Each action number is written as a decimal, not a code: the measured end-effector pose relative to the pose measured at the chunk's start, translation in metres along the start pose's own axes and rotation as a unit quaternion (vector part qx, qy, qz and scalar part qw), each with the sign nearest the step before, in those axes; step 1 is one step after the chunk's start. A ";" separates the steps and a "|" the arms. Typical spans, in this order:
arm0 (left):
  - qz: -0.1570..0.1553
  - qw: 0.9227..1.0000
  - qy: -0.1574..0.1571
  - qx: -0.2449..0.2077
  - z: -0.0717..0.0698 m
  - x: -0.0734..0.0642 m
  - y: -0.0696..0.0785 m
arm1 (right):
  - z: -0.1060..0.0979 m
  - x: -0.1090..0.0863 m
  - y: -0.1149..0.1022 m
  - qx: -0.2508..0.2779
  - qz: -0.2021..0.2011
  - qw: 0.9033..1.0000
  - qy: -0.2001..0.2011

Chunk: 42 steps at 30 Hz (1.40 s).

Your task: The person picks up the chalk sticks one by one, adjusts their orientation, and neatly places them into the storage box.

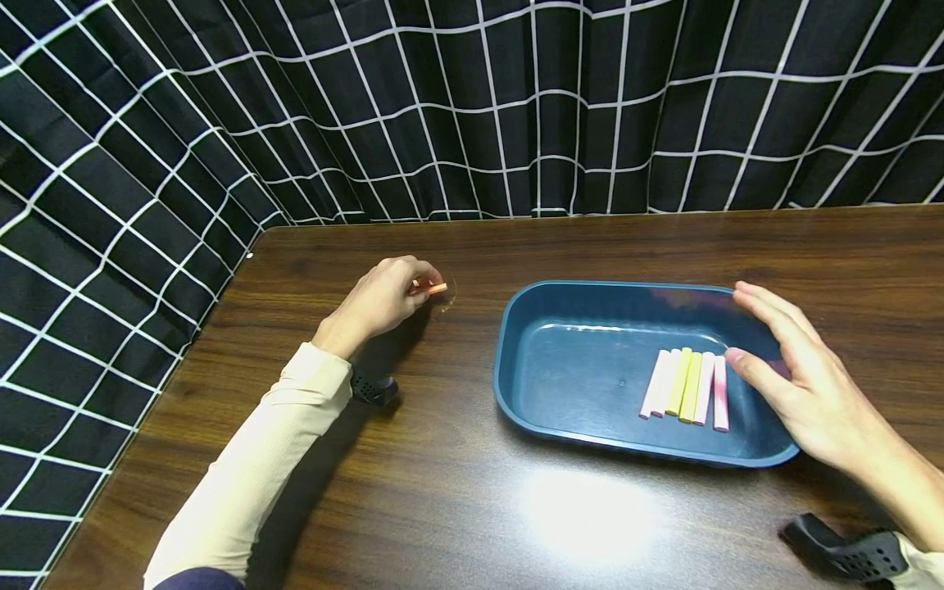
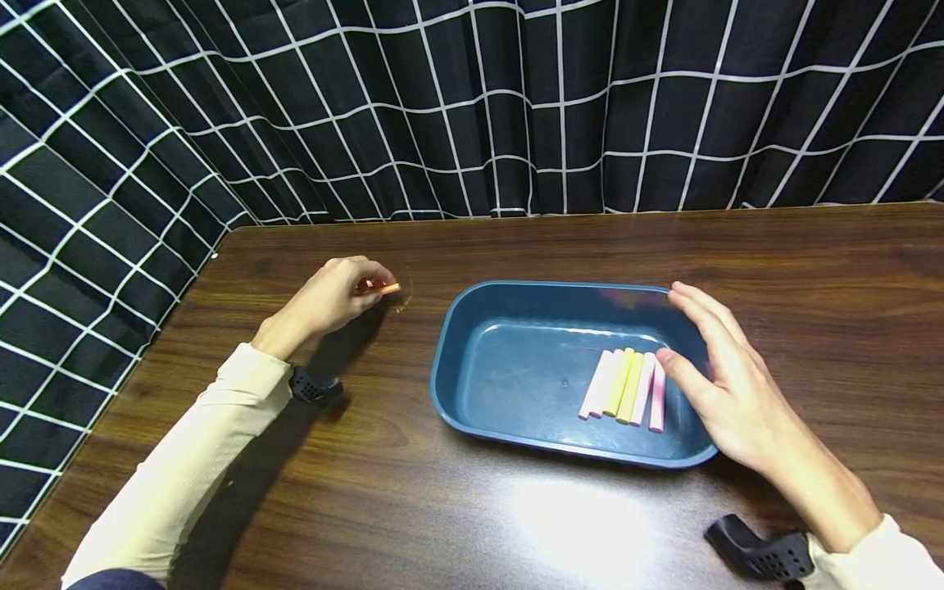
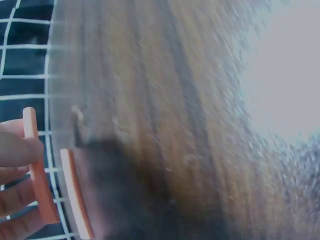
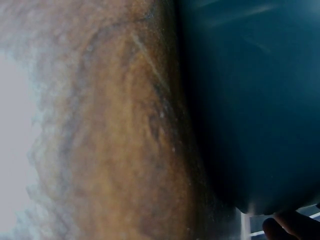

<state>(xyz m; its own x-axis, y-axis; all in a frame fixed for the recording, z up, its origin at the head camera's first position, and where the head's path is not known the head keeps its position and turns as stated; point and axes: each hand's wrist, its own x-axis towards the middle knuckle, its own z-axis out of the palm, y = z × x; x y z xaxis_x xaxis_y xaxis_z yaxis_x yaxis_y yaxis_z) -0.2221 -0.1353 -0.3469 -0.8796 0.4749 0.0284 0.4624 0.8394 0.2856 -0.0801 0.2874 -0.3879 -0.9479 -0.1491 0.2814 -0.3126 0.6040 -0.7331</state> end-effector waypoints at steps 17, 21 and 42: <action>0.042 0.997 0.008 -0.064 -0.016 -0.005 0.036 | 0.001 0.001 0.002 -0.004 -0.011 1.000 0.003; 0.054 0.996 0.016 -0.066 -0.021 -0.005 0.044 | 0.002 0.001 0.002 -0.004 -0.012 1.000 0.004; 0.106 0.990 0.035 -0.089 -0.030 -0.007 0.083 | 0.001 0.001 0.001 0.001 -0.012 1.000 0.007</action>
<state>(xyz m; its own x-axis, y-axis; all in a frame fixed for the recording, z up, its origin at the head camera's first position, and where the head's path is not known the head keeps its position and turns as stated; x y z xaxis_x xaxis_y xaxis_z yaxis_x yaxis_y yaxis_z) -0.1810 -0.0765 -0.2942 -0.7740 0.6097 0.1707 0.6153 0.6607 0.4299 -0.0814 0.2871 -0.3893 -0.9392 -0.1535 0.3072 -0.3356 0.5991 -0.7269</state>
